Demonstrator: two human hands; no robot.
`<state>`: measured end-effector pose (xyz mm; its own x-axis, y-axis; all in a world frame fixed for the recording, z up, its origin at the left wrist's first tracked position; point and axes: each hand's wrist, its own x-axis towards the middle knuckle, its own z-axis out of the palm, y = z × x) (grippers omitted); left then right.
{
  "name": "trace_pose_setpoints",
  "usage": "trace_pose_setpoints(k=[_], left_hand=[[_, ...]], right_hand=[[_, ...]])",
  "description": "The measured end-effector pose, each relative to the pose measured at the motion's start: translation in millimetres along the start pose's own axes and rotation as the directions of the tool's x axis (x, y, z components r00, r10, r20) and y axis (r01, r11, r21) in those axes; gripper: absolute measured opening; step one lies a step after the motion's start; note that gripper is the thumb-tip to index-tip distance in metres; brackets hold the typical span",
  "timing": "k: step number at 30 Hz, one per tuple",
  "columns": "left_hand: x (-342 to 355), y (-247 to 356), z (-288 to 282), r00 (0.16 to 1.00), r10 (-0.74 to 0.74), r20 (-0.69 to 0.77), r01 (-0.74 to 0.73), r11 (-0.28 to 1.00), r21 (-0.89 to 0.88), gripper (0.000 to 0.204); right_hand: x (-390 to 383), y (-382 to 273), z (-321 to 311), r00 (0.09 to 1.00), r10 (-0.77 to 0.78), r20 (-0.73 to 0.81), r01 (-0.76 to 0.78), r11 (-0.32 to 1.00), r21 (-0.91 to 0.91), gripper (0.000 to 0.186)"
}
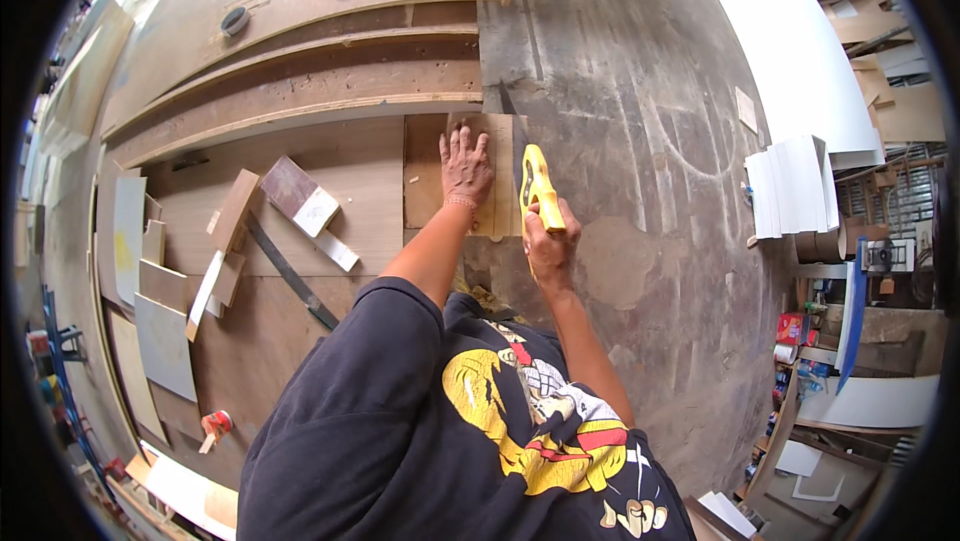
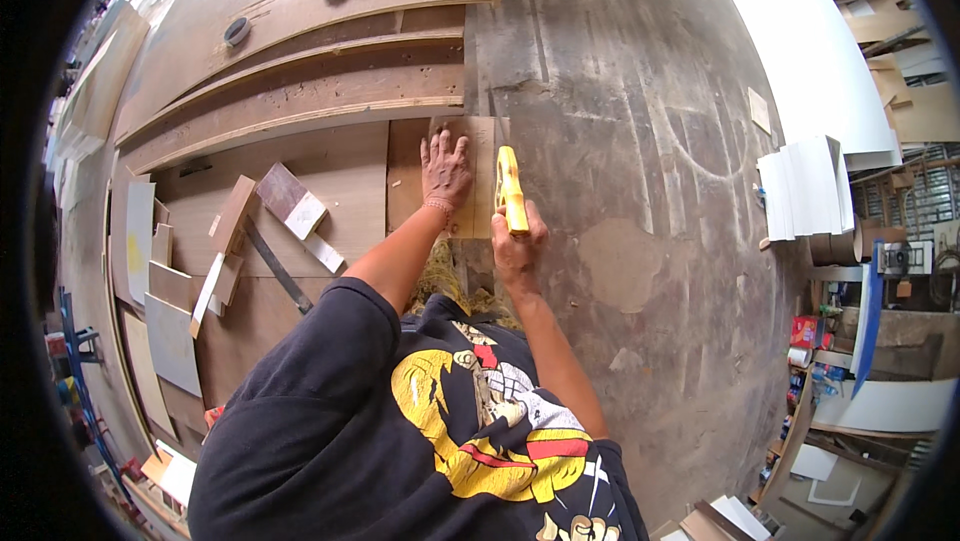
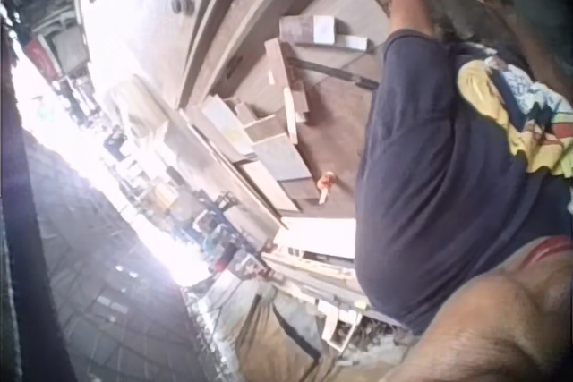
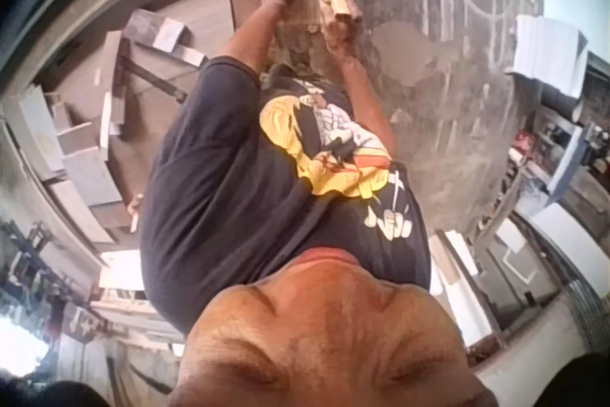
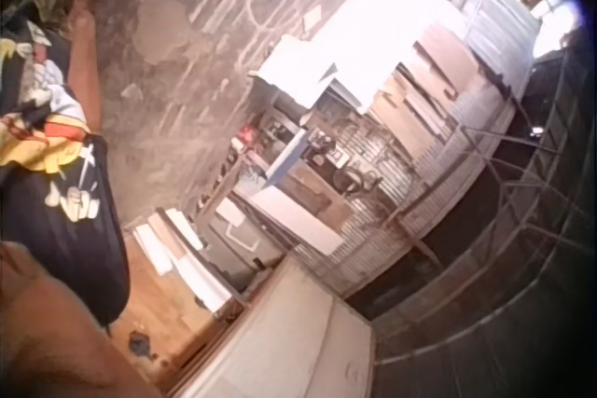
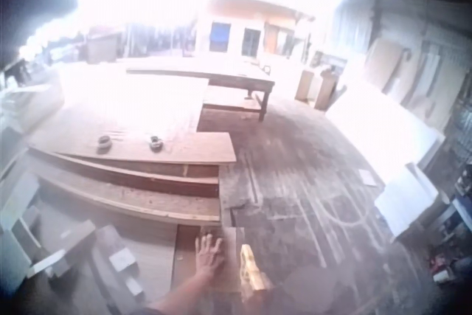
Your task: The person marks lines on a wooden block using a ruler and a pencil, then saws the wooden block with a handsaw.
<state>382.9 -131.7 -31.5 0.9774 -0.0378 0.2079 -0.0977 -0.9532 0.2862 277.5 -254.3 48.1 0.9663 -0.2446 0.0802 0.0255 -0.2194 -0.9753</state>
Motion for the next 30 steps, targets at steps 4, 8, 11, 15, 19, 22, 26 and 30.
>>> trace_pose_setpoints(k=[4,8,11,15,19,22,26,30], left_hand=[[9,-10,12,0.939,0.332,-0.095,-0.331,0.943,0.029,0.04],[18,-2,7,0.971,0.236,-0.022,-0.237,0.964,-0.121,0.041],[21,-2,5,0.974,0.221,-0.041,-0.225,0.968,-0.109,0.043],[17,-1,7,0.984,0.178,-0.008,-0.178,0.98,-0.093,0.046],[16,4,4,0.987,0.162,0.013,-0.16,0.984,-0.076,0.047],[18,4,3,0.991,0.133,0.02,-0.132,0.989,-0.061,0.047],[18,-4,11,0.987,0.158,0.007,-0.158,0.986,-0.047,0.046],[21,-1,11,0.987,0.16,-0.006,-0.16,0.986,-0.047,0.044]], right_hand=[[23,-12,-3,0.995,-0.013,0.098,0.015,1.0,-0.018,0.003],[28,-26,-9,0.973,-0.181,0.141,0.21,0.95,-0.232,0.009],[20,-39,-1,0.989,-0.11,0.099,0.13,0.966,-0.224,0.011],[3,-44,12,0.997,-0.072,0.027,0.077,0.956,-0.284,0.014],[10,-43,-7,0.999,0.021,0.035,-0.014,0.984,-0.175,0.009],[21,-43,-18,0.969,0.235,0.077,-0.238,0.97,0.044,0.007],[-12,-70,-19,0.992,0.105,0.068,-0.092,0.981,-0.172,0.007],[-50,-73,-40,0.992,0.118,0.032,-0.11,0.974,-0.197,0.006]])
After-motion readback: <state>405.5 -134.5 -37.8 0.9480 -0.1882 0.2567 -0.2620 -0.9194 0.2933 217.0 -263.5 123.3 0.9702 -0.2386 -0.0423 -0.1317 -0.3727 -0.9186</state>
